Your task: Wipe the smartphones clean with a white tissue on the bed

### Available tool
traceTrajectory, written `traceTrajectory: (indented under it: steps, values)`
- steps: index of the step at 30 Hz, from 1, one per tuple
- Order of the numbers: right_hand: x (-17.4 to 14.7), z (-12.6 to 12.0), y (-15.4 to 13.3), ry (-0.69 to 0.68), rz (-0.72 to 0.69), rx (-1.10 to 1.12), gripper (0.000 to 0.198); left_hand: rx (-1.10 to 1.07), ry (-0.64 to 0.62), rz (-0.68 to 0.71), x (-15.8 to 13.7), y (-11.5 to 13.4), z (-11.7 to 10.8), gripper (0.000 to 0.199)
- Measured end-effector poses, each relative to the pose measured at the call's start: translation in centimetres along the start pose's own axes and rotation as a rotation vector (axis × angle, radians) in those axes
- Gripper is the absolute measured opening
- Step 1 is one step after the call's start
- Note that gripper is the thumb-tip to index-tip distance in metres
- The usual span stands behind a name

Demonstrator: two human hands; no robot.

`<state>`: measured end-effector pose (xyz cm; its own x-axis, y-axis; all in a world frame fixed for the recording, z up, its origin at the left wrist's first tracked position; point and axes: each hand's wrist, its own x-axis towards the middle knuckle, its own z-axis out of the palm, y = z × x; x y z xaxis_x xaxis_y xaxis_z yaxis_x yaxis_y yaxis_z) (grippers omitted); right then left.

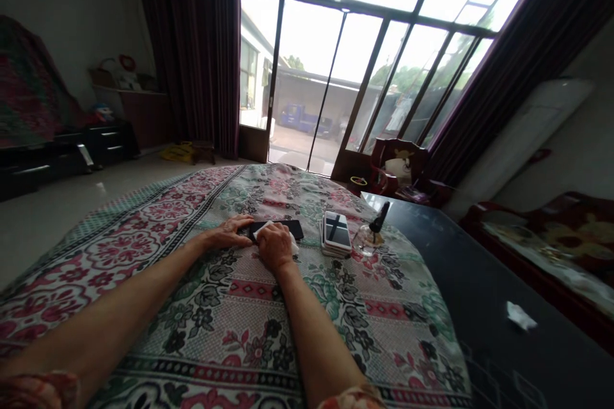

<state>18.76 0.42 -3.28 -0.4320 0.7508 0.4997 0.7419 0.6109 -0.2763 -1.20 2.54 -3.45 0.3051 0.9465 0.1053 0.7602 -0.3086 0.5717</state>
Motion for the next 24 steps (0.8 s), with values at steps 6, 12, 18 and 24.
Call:
traceTrajectory:
  steps: [6, 12, 18, 24]
  values:
    - [0.1, 0.2, 0.3, 0.196, 0.277, -0.024, 0.023, -0.018, 0.015, -0.009, 0.4, -0.9, 0.5, 0.077]
    - [0.1, 0.2, 0.3, 0.102, 0.004, 0.122, 0.028, 0.022, 0.065, 0.025, 0.5, -1.3, 1.1, 0.071]
    - [0.1, 0.4, -0.2, -0.016, -0.016, 0.089, 0.024, 0.067, 0.124, 0.033, 0.3, -1.6, 1.7, 0.068]
    - [0.5, -0.1, 0.3, 0.066, 0.318, -0.096, 0.026, 0.07, 0.159, 0.039, 0.2, -1.1, 1.7, 0.065]
